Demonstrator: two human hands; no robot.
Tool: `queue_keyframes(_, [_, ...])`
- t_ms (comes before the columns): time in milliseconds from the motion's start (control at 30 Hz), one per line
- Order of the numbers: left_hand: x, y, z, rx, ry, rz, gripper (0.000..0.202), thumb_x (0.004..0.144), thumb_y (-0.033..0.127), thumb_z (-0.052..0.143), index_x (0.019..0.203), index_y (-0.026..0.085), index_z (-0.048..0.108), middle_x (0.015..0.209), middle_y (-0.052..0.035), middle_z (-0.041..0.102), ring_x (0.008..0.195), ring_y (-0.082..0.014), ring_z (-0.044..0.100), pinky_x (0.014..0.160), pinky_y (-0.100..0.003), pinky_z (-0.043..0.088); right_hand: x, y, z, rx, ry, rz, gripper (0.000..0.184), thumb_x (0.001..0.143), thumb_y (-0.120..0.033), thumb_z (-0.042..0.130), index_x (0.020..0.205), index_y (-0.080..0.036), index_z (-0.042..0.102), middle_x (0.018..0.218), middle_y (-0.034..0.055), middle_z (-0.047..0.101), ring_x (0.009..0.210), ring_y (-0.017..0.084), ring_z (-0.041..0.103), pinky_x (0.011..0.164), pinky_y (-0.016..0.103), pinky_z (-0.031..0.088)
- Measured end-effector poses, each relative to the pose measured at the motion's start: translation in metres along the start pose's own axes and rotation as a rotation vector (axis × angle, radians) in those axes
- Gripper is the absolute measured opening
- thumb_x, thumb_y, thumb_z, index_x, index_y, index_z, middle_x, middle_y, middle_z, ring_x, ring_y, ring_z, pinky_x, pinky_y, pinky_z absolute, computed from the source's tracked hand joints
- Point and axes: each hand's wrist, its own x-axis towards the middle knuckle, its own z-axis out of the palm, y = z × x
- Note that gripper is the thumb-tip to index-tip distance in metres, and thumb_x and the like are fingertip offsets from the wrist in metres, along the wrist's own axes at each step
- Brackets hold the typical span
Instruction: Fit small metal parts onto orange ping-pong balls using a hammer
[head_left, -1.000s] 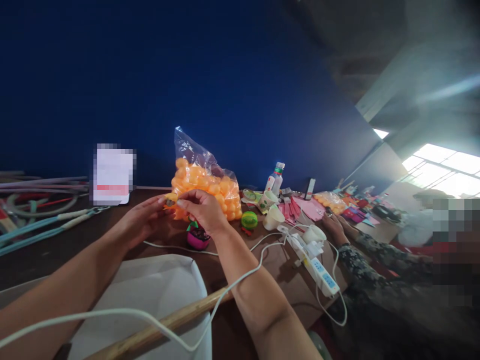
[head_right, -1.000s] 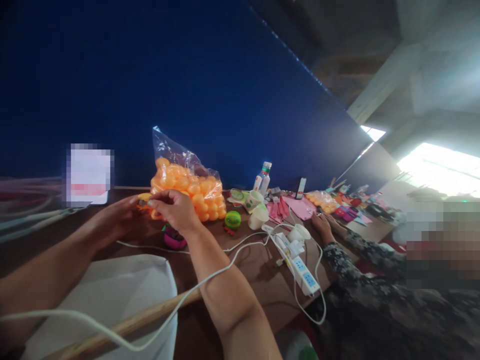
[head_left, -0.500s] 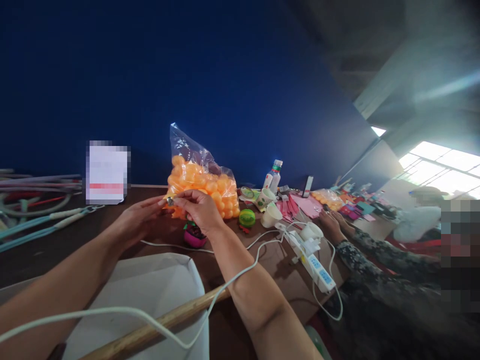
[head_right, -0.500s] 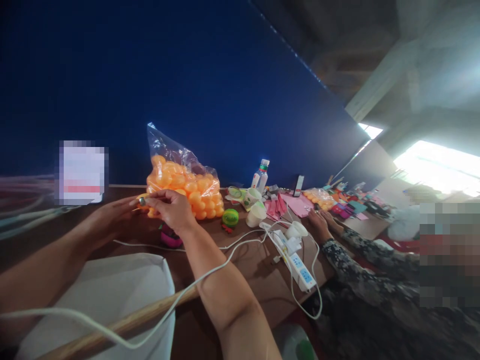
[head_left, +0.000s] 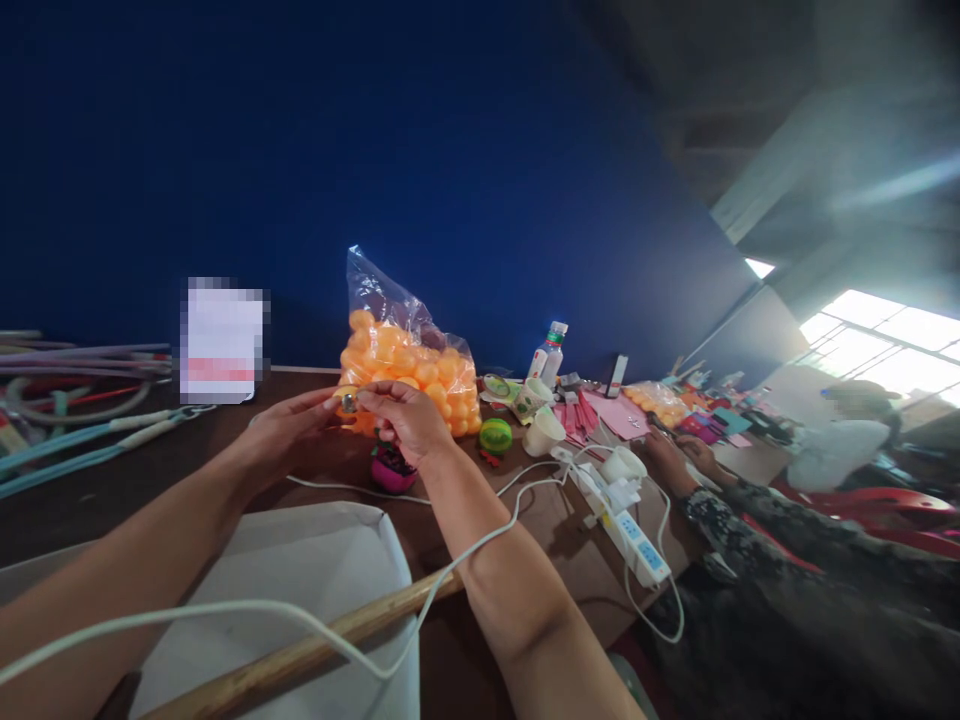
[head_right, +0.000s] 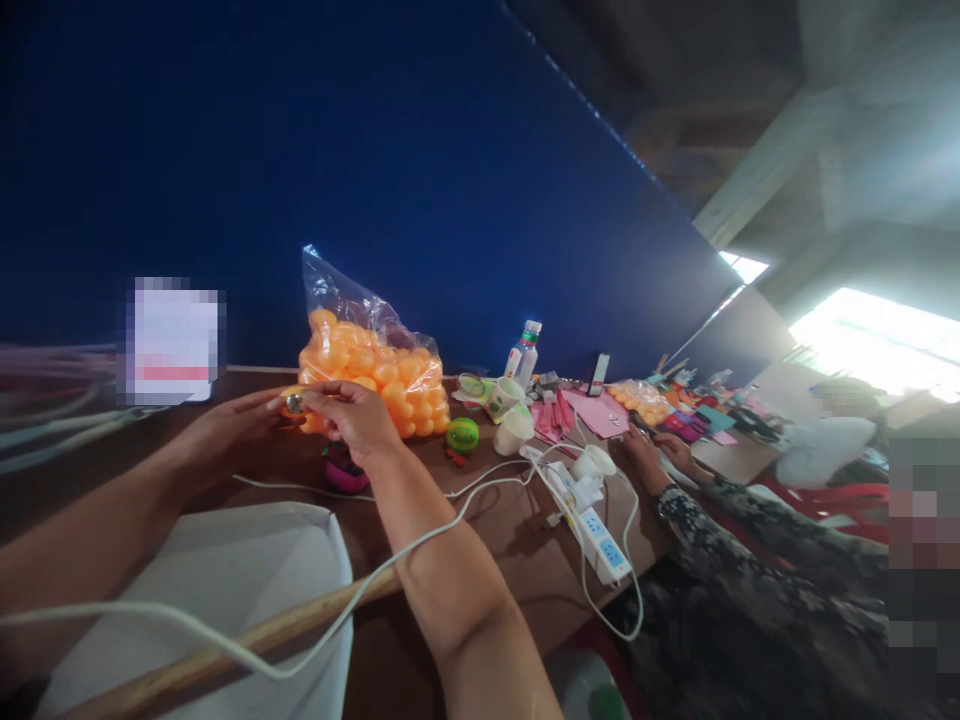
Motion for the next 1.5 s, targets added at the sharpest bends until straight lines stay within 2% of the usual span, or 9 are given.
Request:
queue_keyframes(200, [0.001,0.0,0.001,0.016,-0.046,0.025,0.054,0.071,0.02,0.078,0.122,0.01,0.062,0.101,-0.0175,0.075,0.085,-0.0248,0.073,0.075,-0.032,0.059,-0.001,-0.001,0.0,0.02,0.012,0.043,0.028,0.059,-0.025,0.081,0.078,-0.014,0.063,0.064,-0.0012,0.063,0.044,0.002,0.037,0.038,0.014,0.019])
queue_keyframes(433, [-0.006,0.003,0.009,0.001,-0.078,-0.012,0.054,0.071,0.021,0.078,0.121,0.009,0.062,0.1,-0.0187,0.074,0.086,-0.0295,0.072,0.076,-0.04,0.059,-0.002,-0.003,-0.002,0.011,-0.001,0.08,0.025,0.061,-0.025,0.08,0.075,-0.014,0.063,0.066,-0.001,0.063,0.043,0.001,0.035,0.037,0.014,0.016])
queue_keyframes(867, [-0.006,0.004,0.011,-0.023,-0.023,-0.006,0.05,0.073,0.016,0.074,0.121,0.008,0.063,0.094,-0.0188,0.075,0.082,-0.029,0.073,0.073,-0.038,0.06,-0.001,-0.001,-0.003,0.037,-0.028,0.078,0.024,0.062,-0.025,0.079,0.075,-0.014,0.062,0.068,-0.0011,0.062,0.044,0.001,0.032,0.038,0.015,0.016])
queue_keyframes(1100, [-0.007,0.005,0.011,-0.034,-0.037,-0.015,0.049,0.074,0.015,0.073,0.12,0.006,0.062,0.093,-0.0191,0.075,0.08,-0.0289,0.073,0.071,-0.038,0.06,-0.001,-0.001,-0.002,0.047,-0.027,0.067,0.026,0.058,-0.028,0.08,0.073,-0.014,0.063,0.068,-0.0011,0.062,0.045,0.001,0.032,0.037,0.015,0.015])
queue_keyframes(1233, [-0.004,0.003,0.007,-0.026,-0.073,-0.014,0.053,0.075,0.017,0.072,0.125,0.008,0.058,0.097,-0.0196,0.075,0.085,-0.03,0.073,0.075,-0.042,0.06,-0.001,-0.001,-0.002,0.046,-0.03,0.068,0.027,0.057,-0.029,0.08,0.072,-0.014,0.063,0.067,-0.0014,0.061,0.045,0.001,0.03,0.038,0.015,0.015])
queue_keyframes(1400, [0.0,0.0,0.003,-0.034,-0.07,0.002,0.05,0.073,0.018,0.075,0.12,0.007,0.061,0.098,-0.0195,0.075,0.084,-0.0283,0.073,0.074,-0.036,0.06,-0.001,-0.001,-0.002,0.038,-0.025,0.069,0.024,0.06,-0.027,0.079,0.072,-0.014,0.063,0.067,-0.0005,0.061,0.046,0.002,0.031,0.039,0.016,0.014])
queue_keyframes(1500, [-0.001,0.001,0.005,-0.038,-0.07,-0.008,0.05,0.073,0.018,0.075,0.12,0.007,0.062,0.098,-0.0197,0.075,0.085,-0.0292,0.073,0.073,-0.036,0.06,-0.001,0.0,-0.002,0.04,-0.029,0.073,0.023,0.06,-0.027,0.078,0.072,-0.014,0.063,0.067,-0.0006,0.061,0.046,0.002,0.031,0.039,0.017,0.014])
